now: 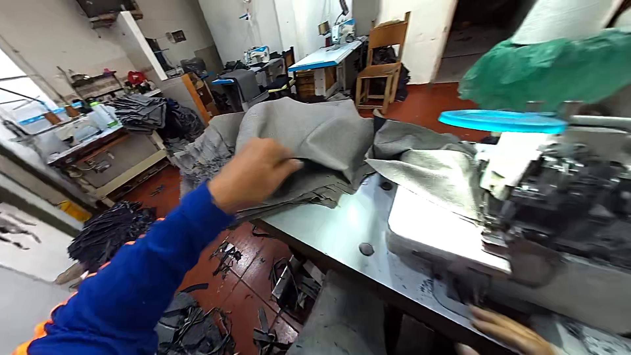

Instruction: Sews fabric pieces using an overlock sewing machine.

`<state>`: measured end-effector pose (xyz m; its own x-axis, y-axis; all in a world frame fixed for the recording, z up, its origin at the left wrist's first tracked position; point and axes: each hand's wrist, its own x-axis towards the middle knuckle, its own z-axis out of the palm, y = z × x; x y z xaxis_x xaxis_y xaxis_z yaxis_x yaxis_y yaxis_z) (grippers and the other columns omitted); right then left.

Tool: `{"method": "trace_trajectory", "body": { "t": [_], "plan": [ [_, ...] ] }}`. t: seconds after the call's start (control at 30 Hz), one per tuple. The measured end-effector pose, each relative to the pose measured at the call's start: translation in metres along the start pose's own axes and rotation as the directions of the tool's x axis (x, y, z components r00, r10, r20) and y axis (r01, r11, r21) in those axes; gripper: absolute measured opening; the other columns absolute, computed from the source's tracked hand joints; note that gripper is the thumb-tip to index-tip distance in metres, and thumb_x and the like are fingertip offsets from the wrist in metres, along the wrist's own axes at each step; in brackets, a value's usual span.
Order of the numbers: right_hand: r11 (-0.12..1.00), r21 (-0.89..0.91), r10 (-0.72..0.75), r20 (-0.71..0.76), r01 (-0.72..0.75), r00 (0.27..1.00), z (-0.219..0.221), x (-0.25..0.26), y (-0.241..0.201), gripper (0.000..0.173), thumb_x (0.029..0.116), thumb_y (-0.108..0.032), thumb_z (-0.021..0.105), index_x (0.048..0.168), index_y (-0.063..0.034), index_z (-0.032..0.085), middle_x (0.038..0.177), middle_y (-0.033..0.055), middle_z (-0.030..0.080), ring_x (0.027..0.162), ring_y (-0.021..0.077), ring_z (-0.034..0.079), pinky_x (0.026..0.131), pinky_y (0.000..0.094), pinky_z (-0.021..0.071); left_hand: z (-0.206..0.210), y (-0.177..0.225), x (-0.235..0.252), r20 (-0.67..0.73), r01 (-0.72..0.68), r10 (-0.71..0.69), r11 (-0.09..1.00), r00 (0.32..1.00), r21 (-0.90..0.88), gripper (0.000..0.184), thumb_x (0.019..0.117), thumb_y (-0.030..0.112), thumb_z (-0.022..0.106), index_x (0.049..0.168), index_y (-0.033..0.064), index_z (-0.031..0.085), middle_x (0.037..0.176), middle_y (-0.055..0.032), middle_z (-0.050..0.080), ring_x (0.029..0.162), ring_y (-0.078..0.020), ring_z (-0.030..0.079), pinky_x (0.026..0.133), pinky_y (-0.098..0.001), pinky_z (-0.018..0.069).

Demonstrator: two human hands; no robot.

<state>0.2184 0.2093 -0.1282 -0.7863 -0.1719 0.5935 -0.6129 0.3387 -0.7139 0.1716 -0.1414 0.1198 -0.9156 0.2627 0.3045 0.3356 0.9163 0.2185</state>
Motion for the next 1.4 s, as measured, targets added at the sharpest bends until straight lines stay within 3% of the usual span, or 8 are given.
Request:
{"method": "trace_trajectory", "body": {
  "t": [0.13,0.27,0.47,0.67,0.8,0.93,1.17,1.4],
  "plan": [
    [0.769,0.555,0.266,0.172,-0.316,0.949,0.053,0.032,-0.058,0.095,0.0828,-0.041,0.079,0.145,0.0155,0.034,0.141,0.0142,0.058,0.126,0.0107,0.060,0.102,0.0304,0.0539,0.104,0.103,0.017,-0.011,-0.067,0.070,0.865,0.997,-0.498,0.028,0.1059,0.017,0.054,0.089,0.0019,0.070,0.068,-0.0039,0.062,0.060,-0.0103,0.058,0.056,-0.0300,0.0488],
    [0.513,0.716,0.569,0.130,-0.474,0.812,0.102,0.057,-0.072,0.060,0.0931,-0.008,0.063,0.141,0.0163,0.036,0.122,0.0153,0.063,0.106,0.0072,0.066,0.091,0.0241,0.0566,0.146,0.115,0.035,0.237,-0.176,0.332,0.844,0.913,-0.506,0.037,0.1099,0.018,0.044,0.128,-0.0022,0.068,0.134,-0.0169,0.067,0.131,-0.0249,0.059,0.114,-0.0414,0.0435],
    [-0.007,0.851,0.667,0.395,-0.525,0.632,0.115,0.079,-0.104,0.034,0.1045,-0.016,0.042,0.134,0.0017,0.042,0.112,0.0108,0.061,0.097,0.0161,0.066,0.080,0.0357,0.0585,0.116,0.103,0.059,0.625,-0.372,0.434,0.897,0.648,-0.237,0.062,0.0984,0.012,0.067,0.156,0.0145,0.045,0.161,-0.0175,0.040,0.151,-0.0299,0.036,0.121,-0.0450,0.0318],
    [0.297,0.636,0.764,0.290,-0.712,0.577,0.131,0.069,-0.094,0.032,0.1033,-0.007,0.055,0.129,0.0126,0.053,0.114,0.0195,0.064,0.102,0.0159,0.065,0.089,0.0301,0.0560,0.142,0.097,0.057,0.432,-0.599,0.547,0.800,0.717,-0.018,0.056,0.0967,0.035,0.070,0.150,0.0328,0.054,0.149,-0.0183,0.052,0.116,-0.0393,0.058,0.087,-0.0518,0.0512],
    [0.704,0.429,0.443,0.357,-0.566,0.822,0.091,0.021,-0.083,0.025,0.0960,-0.005,0.062,0.112,0.0129,0.066,0.100,0.0167,0.072,0.096,0.0103,0.069,0.092,0.0290,0.0551,0.180,0.066,0.023,0.022,-0.579,0.580,0.815,0.814,-0.024,0.047,0.1007,0.036,0.056,0.140,0.0116,0.064,0.152,-0.0079,0.056,0.145,-0.0293,0.047,0.119,-0.0503,0.0370],
    [0.952,0.023,0.285,0.303,-0.306,0.909,-0.019,-0.009,-0.037,0.020,0.0957,-0.009,0.063,0.105,0.0043,0.076,0.088,0.0149,0.076,0.075,0.0208,0.074,0.071,0.0397,0.0612,0.211,0.058,0.002,-0.177,-0.449,0.439,0.893,0.881,-0.019,0.055,0.1054,0.050,0.039,0.144,0.0177,0.061,0.150,-0.0038,0.058,0.143,-0.0242,0.049,0.118,-0.0474,0.0399],
    [0.558,-0.667,0.398,-0.306,-0.493,0.865,-0.255,0.081,0.024,0.028,0.1047,-0.011,0.051,0.119,0.0047,0.069,0.106,0.0279,0.070,0.098,0.0455,0.069,0.087,0.0675,0.0511,0.214,0.085,0.054,-0.330,-0.474,0.394,0.854,0.858,-0.212,0.030,0.0963,0.034,0.057,0.092,0.0106,0.074,0.096,-0.0062,0.071,0.090,-0.0262,0.065,0.077,-0.0462,0.0520],
    [0.262,-0.717,0.706,-0.314,-0.646,0.635,-0.273,0.173,0.133,0.029,0.1005,-0.016,0.063,0.120,0.0048,0.068,0.119,0.0357,0.065,0.117,0.0550,0.060,0.098,0.0726,0.0426,0.222,0.091,0.059,-0.286,-0.248,0.208,0.963,0.935,-0.109,0.057,0.0951,0.055,0.052,0.112,0.0046,0.071,0.112,-0.0165,0.069,0.111,-0.0403,0.064,0.096,-0.0608,0.0484]
  ]
}}
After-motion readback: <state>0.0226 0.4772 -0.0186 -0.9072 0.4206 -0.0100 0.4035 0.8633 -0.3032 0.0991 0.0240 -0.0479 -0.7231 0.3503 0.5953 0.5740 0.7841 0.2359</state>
